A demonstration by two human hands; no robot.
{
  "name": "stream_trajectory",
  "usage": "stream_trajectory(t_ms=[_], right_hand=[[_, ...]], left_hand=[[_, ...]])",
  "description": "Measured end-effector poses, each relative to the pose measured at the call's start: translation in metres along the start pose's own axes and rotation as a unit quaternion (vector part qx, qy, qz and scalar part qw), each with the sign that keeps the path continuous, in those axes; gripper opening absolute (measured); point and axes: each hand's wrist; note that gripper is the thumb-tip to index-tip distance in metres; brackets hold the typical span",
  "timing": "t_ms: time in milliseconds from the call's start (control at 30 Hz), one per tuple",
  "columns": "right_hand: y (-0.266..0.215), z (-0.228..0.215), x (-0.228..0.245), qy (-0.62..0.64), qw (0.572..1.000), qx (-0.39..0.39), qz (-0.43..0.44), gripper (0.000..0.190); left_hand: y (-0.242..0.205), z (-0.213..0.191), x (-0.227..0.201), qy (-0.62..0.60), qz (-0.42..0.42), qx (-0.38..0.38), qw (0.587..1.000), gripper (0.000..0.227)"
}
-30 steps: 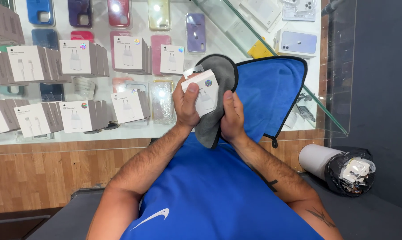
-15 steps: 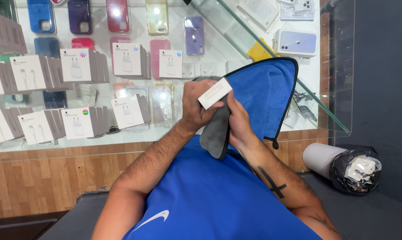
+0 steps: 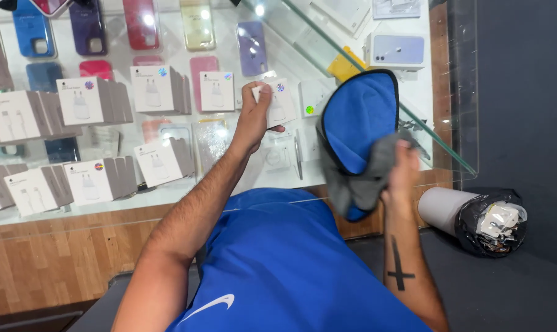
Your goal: Cleaning and organizing small electronic product boxes on a glass display counter using a microfiber cloth.
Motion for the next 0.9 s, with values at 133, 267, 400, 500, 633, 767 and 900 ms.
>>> stream_trajectory(t_ms=[133,267,400,500,633,767,900], right_hand=[[0.018,-0.056,0.06,0.012,0.951,-0.309,-0.009,0.05],[0.014,-0.091,0.081,0.112,0.921,-0.352,-0.122,0.096],[-0.005,-0.046,0.076,0.039,0.968,-0.183,-0.168,0.061],[-0.03,-0.01,0.052,-0.097,0.986,0.006,-0.137,0.026],[-0.064,0.026,0.038,-0.199,0.962,0.181,-0.046,0.023],[-0.059,0.036,0.042,-0.21,0.952,0.221,-0.003,0.03],[-0.047,0.04,0.044,-0.196,0.954,0.226,-0.009,0.029]], left_hand=[[0.03,0.017,-0.002,0.021,-0.061,0.05,0.997,0.055],[0.058,0.045,-0.005,0.053,-0.037,0.09,0.994,0.059],[0.091,0.082,0.001,0.11,-0.017,0.071,0.991,0.076],[0.109,0.107,0.003,0.17,0.043,0.057,0.983,0.076],[0.139,0.125,0.017,0.326,0.107,-0.006,0.939,0.077],[0.136,0.135,-0.001,0.411,0.067,-0.011,0.909,0.074],[0.139,0.137,0.002,0.481,0.104,0.001,0.871,0.068]])
Point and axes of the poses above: each hand's wrist, its own y-axis towards the middle knuckle, its own z-axis out of the palm, x = y × z, and after that the axes turned 11 degrees about y, right-handed
